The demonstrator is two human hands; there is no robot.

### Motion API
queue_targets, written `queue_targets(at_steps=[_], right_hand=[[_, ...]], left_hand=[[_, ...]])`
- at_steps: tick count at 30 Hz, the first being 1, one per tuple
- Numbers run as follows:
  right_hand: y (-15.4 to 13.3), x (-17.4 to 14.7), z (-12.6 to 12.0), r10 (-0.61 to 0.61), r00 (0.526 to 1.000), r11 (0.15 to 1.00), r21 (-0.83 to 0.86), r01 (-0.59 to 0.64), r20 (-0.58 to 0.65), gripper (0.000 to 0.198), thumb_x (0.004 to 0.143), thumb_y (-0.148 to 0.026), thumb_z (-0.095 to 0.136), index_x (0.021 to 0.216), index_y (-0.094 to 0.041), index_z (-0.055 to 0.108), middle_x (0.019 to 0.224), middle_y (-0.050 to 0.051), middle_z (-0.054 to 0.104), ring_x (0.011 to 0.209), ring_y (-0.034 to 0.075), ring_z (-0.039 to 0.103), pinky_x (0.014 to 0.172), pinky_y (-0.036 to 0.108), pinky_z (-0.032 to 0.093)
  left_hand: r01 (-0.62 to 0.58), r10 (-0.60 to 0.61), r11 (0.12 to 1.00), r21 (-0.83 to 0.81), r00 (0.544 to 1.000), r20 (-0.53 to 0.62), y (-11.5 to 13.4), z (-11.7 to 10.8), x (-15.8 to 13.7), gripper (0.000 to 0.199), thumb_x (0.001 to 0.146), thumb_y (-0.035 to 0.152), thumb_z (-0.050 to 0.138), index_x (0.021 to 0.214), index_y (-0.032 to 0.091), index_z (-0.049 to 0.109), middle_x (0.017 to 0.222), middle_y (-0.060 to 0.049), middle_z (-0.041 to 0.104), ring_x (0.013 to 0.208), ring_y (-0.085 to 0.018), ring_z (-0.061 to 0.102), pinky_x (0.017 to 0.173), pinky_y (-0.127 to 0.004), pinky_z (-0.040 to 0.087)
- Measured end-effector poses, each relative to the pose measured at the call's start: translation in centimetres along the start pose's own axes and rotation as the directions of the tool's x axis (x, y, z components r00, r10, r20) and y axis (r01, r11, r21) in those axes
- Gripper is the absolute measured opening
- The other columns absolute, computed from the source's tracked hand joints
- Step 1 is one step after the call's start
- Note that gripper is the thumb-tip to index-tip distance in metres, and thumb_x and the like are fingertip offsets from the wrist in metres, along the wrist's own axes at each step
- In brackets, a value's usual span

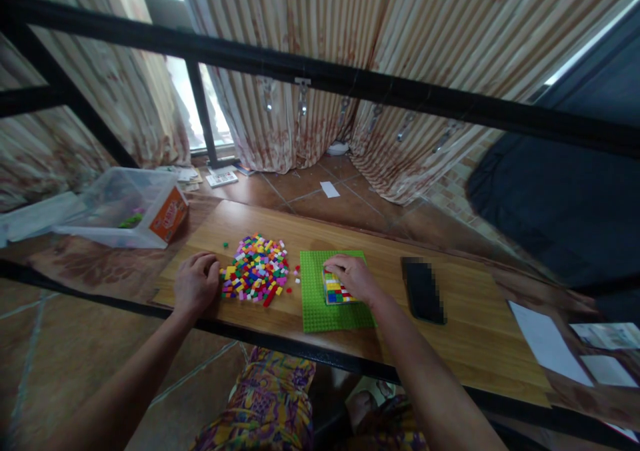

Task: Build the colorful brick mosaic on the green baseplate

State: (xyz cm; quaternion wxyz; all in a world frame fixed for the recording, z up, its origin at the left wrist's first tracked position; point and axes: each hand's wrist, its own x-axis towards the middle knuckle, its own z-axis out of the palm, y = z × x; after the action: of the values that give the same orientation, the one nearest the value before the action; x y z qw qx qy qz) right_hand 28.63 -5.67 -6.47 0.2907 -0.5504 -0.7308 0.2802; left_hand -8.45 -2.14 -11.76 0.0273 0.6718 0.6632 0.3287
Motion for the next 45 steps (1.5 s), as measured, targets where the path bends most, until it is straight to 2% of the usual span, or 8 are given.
queue_targets(at_steps=[5, 10, 14, 18, 22, 25, 31, 45], right_hand=[[-0.3, -0.2, -0.4, 0.087, 0.995, 0.995, 0.049, -0.084, -0.051, 0.028, 0.089, -0.038, 0.053, 0.101, -0.023, 0.072, 0.104, 0.005, 0.074, 0.098, 0.020, 0.067, 0.090, 0.036, 0.048], [0.0, -1.5, -0.8, 0.150, 0.974, 0.987, -0.031, -0.158, -0.172, 0.035, 0.094, -0.037, 0.040, 0.105, -0.023, 0.070, 0.111, 0.006, 0.072, 0.105, 0.020, 0.064, 0.096, 0.037, 0.046], [0.7, -3.7, 0.8, 0.174, 0.940, 0.967, -0.127, -0.219, -0.294, 0.032, 0.093, -0.034, 0.041, 0.097, -0.021, 0.070, 0.103, 0.007, 0.072, 0.096, 0.020, 0.065, 0.090, 0.035, 0.048], [0.5, -6.2, 2.7, 0.253, 0.851, 0.929, -0.132, -0.347, -0.459, 0.039, 0.095, -0.035, 0.035, 0.093, -0.017, 0.070, 0.098, 0.013, 0.070, 0.094, 0.025, 0.063, 0.088, 0.041, 0.046], [-0.5, -7.6, 2.3, 0.264, 0.805, 0.907, -0.146, -0.394, -0.532, 0.036, 0.095, -0.033, 0.038, 0.095, -0.019, 0.070, 0.098, 0.011, 0.071, 0.093, 0.024, 0.063, 0.088, 0.039, 0.046], [-1.2, -7.4, 0.6, 0.224, 0.831, 0.937, -0.123, -0.328, -0.509, 0.029, 0.093, -0.033, 0.045, 0.097, -0.021, 0.071, 0.099, 0.008, 0.072, 0.094, 0.022, 0.064, 0.089, 0.037, 0.045], [-0.5, -5.9, -1.6, 0.127, 0.947, 0.986, -0.066, -0.153, -0.294, 0.021, 0.089, -0.030, 0.055, 0.096, -0.021, 0.073, 0.096, 0.006, 0.071, 0.090, 0.019, 0.064, 0.084, 0.034, 0.047], [0.7, -5.5, -0.4, 0.102, 0.949, 0.995, 0.033, -0.097, -0.298, 0.019, 0.087, -0.027, 0.057, 0.084, -0.022, 0.075, 0.091, 0.005, 0.073, 0.088, 0.018, 0.065, 0.085, 0.033, 0.048]], left_hand=[[0.063, -0.082, 0.987, -0.145, 0.989, -0.125, -0.1, -0.7, 0.0, 0.029, 0.087, 0.035, 0.048, 0.098, 0.015, 0.066, 0.108, -0.013, 0.066, 0.106, -0.027, 0.057, 0.097, -0.044, 0.045], [-0.091, 0.013, 0.956, -0.279, 0.963, -0.270, 3.9, -3.1, -1.9, 0.030, 0.087, 0.032, 0.055, 0.110, 0.016, 0.062, 0.115, -0.012, 0.063, 0.113, -0.025, 0.056, 0.102, -0.045, 0.042], [-0.165, 0.219, 0.829, -0.535, 0.975, 0.039, 10.6, -2.6, -5.2, 0.031, 0.088, 0.030, 0.055, 0.117, 0.020, 0.059, 0.118, -0.010, 0.062, 0.113, -0.022, 0.058, 0.099, -0.040, 0.047], [-0.069, 0.313, 0.752, -0.656, 0.913, 0.263, 16.3, 0.4, -7.7, 0.044, 0.088, 0.033, 0.055, 0.130, 0.021, 0.049, 0.129, -0.012, 0.057, 0.120, -0.025, 0.054, 0.102, -0.045, 0.045], [-0.002, 0.366, 0.744, -0.668, 0.838, 0.405, 19.2, 3.3, -9.3, 0.073, 0.079, 0.041, 0.066, 0.141, 0.015, 0.036, 0.141, -0.018, 0.047, 0.134, -0.031, 0.042, 0.111, -0.051, 0.035], [0.000, 0.353, 0.776, -0.630, 0.828, 0.435, 19.8, 4.8, -10.5, 0.085, 0.075, 0.038, 0.069, 0.146, 0.015, 0.028, 0.146, -0.020, 0.041, 0.138, -0.033, 0.037, 0.113, -0.054, 0.032], [-0.196, 0.485, 0.771, -0.606, 0.797, 0.359, 19.6, 6.2, -11.1, 0.075, 0.085, 0.031, 0.059, 0.149, 0.019, 0.021, 0.144, -0.017, 0.045, 0.135, -0.031, 0.042, 0.109, -0.055, 0.038], [-0.333, 0.571, 0.754, -0.566, 0.757, 0.317, 19.7, 5.7, -11.1, 0.063, 0.089, 0.026, 0.054, 0.146, 0.018, 0.028, 0.136, -0.015, 0.053, 0.127, -0.029, 0.046, 0.105, -0.051, 0.041]])
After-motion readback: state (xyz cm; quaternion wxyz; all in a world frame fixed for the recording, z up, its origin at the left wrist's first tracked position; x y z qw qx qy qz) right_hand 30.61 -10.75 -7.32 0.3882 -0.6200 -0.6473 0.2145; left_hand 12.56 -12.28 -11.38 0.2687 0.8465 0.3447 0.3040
